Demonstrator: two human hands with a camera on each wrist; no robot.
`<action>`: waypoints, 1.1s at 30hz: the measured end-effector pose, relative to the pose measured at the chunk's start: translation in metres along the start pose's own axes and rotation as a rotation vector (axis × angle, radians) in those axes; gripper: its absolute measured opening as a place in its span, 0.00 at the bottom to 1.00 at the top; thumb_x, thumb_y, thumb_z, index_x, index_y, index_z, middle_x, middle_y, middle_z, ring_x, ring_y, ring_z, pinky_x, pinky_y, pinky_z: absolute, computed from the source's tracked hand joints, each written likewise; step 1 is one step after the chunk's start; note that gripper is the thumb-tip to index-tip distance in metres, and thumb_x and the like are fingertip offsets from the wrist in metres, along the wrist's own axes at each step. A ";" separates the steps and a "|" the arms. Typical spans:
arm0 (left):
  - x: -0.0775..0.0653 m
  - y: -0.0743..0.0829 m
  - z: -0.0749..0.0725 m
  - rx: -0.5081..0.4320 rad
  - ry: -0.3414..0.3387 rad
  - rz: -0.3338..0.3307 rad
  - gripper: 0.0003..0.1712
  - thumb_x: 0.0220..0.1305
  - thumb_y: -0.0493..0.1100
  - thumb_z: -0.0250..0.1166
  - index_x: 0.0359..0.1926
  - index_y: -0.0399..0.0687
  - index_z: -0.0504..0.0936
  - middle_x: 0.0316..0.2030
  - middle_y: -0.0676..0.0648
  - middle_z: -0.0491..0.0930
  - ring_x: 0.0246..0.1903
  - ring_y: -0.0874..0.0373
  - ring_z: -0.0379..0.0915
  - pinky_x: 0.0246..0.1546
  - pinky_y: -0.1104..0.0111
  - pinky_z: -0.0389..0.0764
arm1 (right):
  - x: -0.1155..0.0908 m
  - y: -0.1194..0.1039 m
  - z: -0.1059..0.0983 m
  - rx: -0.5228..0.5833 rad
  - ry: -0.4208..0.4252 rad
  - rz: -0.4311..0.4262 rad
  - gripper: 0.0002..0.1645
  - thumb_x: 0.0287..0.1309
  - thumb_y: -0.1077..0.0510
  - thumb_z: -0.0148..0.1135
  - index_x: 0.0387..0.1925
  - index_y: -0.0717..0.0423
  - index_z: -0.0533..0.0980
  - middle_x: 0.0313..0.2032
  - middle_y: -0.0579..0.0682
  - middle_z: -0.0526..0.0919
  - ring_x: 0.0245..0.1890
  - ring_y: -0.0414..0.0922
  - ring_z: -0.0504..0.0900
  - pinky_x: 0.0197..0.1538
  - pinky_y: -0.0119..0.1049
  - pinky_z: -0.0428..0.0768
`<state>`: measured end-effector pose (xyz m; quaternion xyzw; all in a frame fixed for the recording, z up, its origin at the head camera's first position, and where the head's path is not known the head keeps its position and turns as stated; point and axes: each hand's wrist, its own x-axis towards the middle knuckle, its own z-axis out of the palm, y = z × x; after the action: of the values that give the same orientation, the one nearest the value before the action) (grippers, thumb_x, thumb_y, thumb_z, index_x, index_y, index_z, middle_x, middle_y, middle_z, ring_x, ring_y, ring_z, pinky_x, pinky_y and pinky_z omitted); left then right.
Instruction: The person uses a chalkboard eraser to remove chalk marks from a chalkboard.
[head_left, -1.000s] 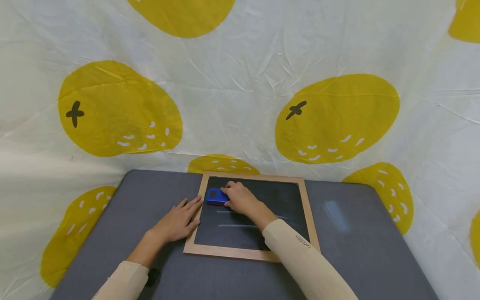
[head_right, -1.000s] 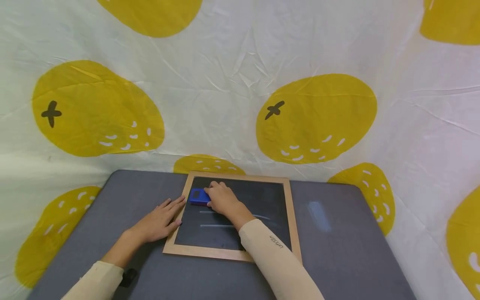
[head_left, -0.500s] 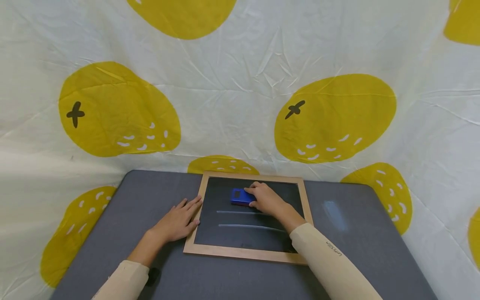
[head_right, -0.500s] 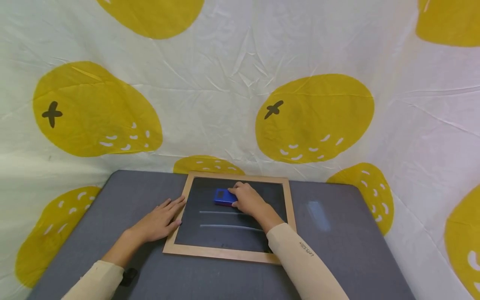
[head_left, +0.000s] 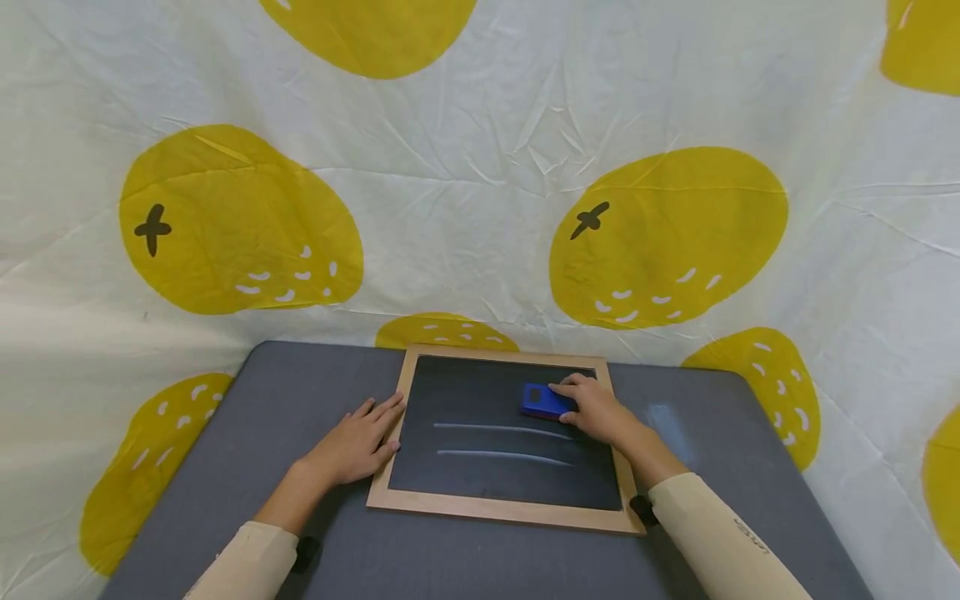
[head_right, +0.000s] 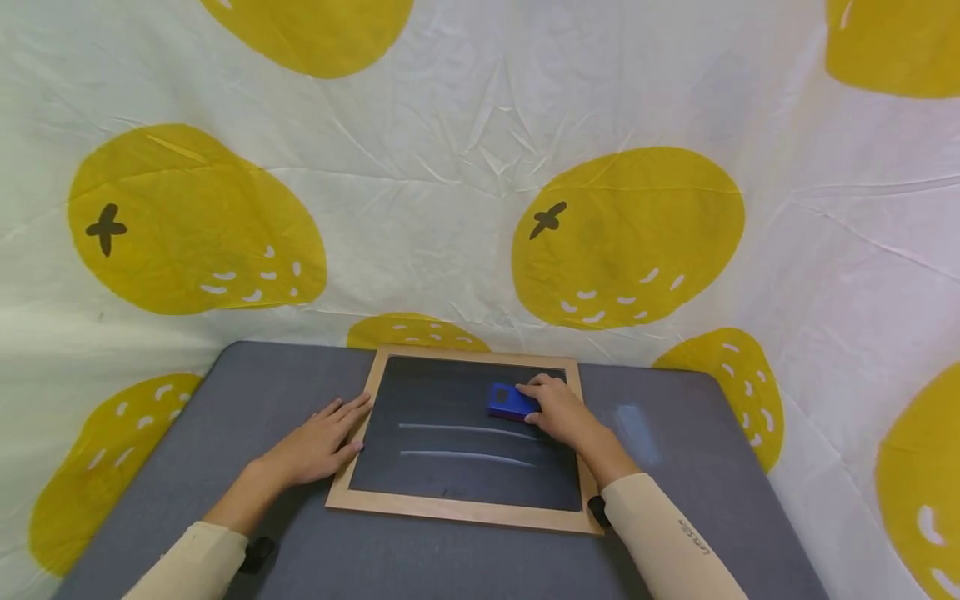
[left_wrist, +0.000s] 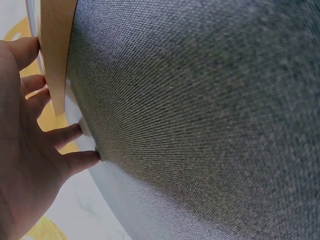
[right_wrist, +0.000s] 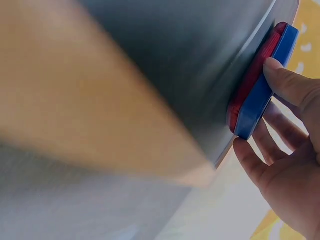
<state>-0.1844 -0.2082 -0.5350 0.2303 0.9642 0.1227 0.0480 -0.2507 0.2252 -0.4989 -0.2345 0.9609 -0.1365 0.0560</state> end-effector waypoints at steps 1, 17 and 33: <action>0.000 0.000 0.000 0.001 0.000 0.000 0.39 0.78 0.55 0.56 0.82 0.49 0.57 0.81 0.46 0.54 0.74 0.26 0.57 0.63 0.27 0.65 | -0.004 0.004 -0.001 0.003 0.001 0.005 0.35 0.61 0.58 0.74 0.69 0.58 0.75 0.62 0.62 0.77 0.61 0.63 0.77 0.63 0.60 0.76; 0.000 -0.001 0.002 -0.002 -0.008 -0.002 0.39 0.78 0.55 0.55 0.82 0.49 0.57 0.82 0.46 0.53 0.74 0.26 0.56 0.63 0.27 0.64 | -0.019 0.025 -0.007 -0.003 0.007 0.009 0.33 0.59 0.60 0.75 0.66 0.61 0.77 0.61 0.67 0.78 0.62 0.71 0.75 0.64 0.66 0.72; -0.003 0.004 0.000 -0.018 0.018 0.008 0.38 0.76 0.53 0.58 0.80 0.46 0.60 0.80 0.44 0.57 0.73 0.25 0.58 0.62 0.27 0.65 | 0.011 -0.022 0.005 -0.020 0.003 -0.006 0.34 0.61 0.58 0.74 0.68 0.60 0.76 0.63 0.61 0.79 0.61 0.63 0.77 0.65 0.59 0.75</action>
<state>-0.1799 -0.2060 -0.5342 0.2325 0.9625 0.1338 0.0408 -0.2502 0.2002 -0.4982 -0.2379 0.9615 -0.1275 0.0517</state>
